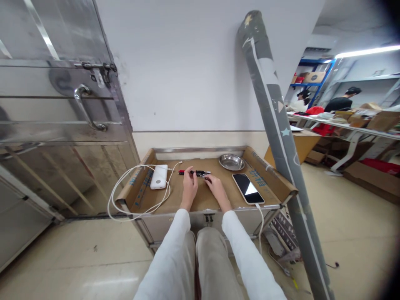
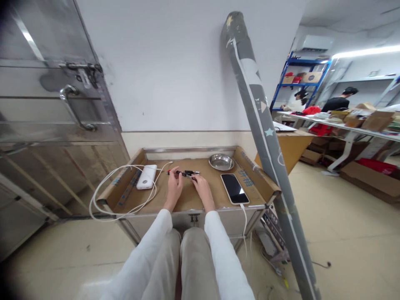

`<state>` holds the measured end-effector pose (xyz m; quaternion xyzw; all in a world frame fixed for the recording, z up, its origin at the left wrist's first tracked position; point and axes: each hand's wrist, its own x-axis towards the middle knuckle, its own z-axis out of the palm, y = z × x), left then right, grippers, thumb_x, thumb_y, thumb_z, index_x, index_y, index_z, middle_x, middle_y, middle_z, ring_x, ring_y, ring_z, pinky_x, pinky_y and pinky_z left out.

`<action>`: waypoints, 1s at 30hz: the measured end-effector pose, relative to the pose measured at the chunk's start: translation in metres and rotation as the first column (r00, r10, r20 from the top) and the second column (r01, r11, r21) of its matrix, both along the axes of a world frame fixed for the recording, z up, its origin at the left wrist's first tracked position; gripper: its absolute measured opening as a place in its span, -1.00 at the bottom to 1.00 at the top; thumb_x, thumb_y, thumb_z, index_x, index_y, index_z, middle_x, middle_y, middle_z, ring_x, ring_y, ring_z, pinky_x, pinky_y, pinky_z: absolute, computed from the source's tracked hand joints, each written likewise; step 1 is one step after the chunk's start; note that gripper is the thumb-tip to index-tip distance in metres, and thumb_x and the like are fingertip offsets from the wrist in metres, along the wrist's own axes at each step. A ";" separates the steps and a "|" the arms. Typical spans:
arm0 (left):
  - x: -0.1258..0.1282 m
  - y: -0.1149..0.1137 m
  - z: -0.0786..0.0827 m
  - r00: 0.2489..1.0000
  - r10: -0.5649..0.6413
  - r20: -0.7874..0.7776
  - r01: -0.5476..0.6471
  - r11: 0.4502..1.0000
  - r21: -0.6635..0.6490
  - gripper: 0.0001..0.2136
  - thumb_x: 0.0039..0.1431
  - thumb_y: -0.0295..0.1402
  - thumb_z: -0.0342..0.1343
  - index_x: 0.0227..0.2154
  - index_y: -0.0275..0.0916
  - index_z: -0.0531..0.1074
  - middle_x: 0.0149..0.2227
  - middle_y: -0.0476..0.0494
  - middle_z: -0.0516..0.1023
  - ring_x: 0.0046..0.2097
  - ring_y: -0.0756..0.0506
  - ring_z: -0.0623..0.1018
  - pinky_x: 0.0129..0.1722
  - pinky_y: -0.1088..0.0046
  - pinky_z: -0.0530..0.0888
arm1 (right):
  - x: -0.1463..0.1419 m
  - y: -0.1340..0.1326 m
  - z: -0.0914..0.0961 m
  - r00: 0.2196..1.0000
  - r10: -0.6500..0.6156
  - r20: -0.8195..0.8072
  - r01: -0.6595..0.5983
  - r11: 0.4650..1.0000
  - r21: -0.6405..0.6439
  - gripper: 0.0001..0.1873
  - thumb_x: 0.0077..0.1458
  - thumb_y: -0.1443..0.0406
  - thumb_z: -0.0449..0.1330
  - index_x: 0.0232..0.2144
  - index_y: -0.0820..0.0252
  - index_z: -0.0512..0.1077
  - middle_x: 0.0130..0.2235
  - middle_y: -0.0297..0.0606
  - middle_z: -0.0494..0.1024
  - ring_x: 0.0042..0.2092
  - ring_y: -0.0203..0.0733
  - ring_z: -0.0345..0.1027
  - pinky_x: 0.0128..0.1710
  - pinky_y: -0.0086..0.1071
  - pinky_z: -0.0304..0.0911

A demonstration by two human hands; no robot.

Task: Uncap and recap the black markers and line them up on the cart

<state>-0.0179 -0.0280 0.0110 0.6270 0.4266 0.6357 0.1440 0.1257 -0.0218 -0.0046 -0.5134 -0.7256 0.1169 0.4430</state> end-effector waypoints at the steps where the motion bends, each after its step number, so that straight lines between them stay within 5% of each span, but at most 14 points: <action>1: 0.000 0.000 0.000 1.000 -0.006 0.006 0.006 1.000 -0.001 -0.71 0.27 -0.28 -0.10 0.00 -0.25 0.20 -0.09 -0.27 0.40 -0.12 -0.09 0.47 -0.10 0.31 0.44 | 0.000 0.000 0.001 1.000 -0.001 0.001 0.000 1.000 0.008 -0.81 0.08 0.34 0.10 -0.24 0.18 0.46 -0.18 -0.14 0.56 -0.16 -0.13 0.44 -0.08 -0.29 0.29; 30: 0.000 -0.005 0.005 1.000 0.012 0.011 -0.012 1.000 -0.006 -0.85 0.27 -0.35 -0.13 -0.14 -0.23 0.23 -0.15 -0.23 0.39 -0.11 -0.09 0.46 -0.07 0.31 0.41 | 0.001 -0.006 0.007 1.000 -0.029 -0.013 0.028 0.999 -0.033 -0.82 0.14 0.28 0.03 -0.25 0.11 0.41 -0.25 -0.24 0.58 -0.26 -0.16 0.48 -0.22 -0.35 0.31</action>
